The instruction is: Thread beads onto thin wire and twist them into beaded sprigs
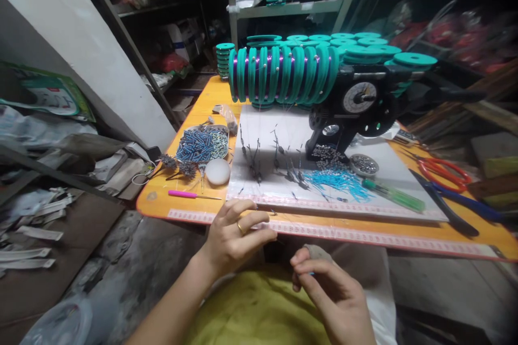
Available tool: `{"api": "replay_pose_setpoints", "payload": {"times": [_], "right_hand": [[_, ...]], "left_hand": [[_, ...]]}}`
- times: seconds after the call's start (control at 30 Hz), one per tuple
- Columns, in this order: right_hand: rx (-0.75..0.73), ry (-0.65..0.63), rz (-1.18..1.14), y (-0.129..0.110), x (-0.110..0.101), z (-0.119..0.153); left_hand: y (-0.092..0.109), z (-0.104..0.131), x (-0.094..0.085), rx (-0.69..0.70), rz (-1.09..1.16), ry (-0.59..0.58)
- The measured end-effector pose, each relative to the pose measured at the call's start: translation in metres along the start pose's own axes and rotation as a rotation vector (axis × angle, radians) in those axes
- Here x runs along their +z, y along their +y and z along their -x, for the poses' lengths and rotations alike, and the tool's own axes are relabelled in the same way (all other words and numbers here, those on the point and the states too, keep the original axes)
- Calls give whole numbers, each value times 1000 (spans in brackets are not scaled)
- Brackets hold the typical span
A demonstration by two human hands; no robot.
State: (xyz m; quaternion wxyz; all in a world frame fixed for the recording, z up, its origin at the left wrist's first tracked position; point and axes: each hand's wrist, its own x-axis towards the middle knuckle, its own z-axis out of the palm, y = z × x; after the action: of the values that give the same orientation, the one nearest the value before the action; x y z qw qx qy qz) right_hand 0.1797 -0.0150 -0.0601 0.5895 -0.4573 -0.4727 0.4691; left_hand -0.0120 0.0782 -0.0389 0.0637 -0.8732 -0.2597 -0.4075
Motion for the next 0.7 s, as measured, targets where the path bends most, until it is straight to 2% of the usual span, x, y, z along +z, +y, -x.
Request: {"api": "replay_pose_setpoints", "payload": {"times": [0.1,0.23,0.37,0.53,0.7], "right_hand": [[-45,-15,16,-3,-2,-2],[-46,0,22,-8,2,-2],[52,74,-55,-13,14,1],[43,12,-82,-21,25,-6],[-164,-61,32,-27,25,-14]], "left_hand": [[5,2,-8,-99,202,95],[26,5,-12,-352,491,254],[47,7,-6,-563,514,248],[59,6,1,-566,419,230],[67,6,-2,-568,401,230]]}}
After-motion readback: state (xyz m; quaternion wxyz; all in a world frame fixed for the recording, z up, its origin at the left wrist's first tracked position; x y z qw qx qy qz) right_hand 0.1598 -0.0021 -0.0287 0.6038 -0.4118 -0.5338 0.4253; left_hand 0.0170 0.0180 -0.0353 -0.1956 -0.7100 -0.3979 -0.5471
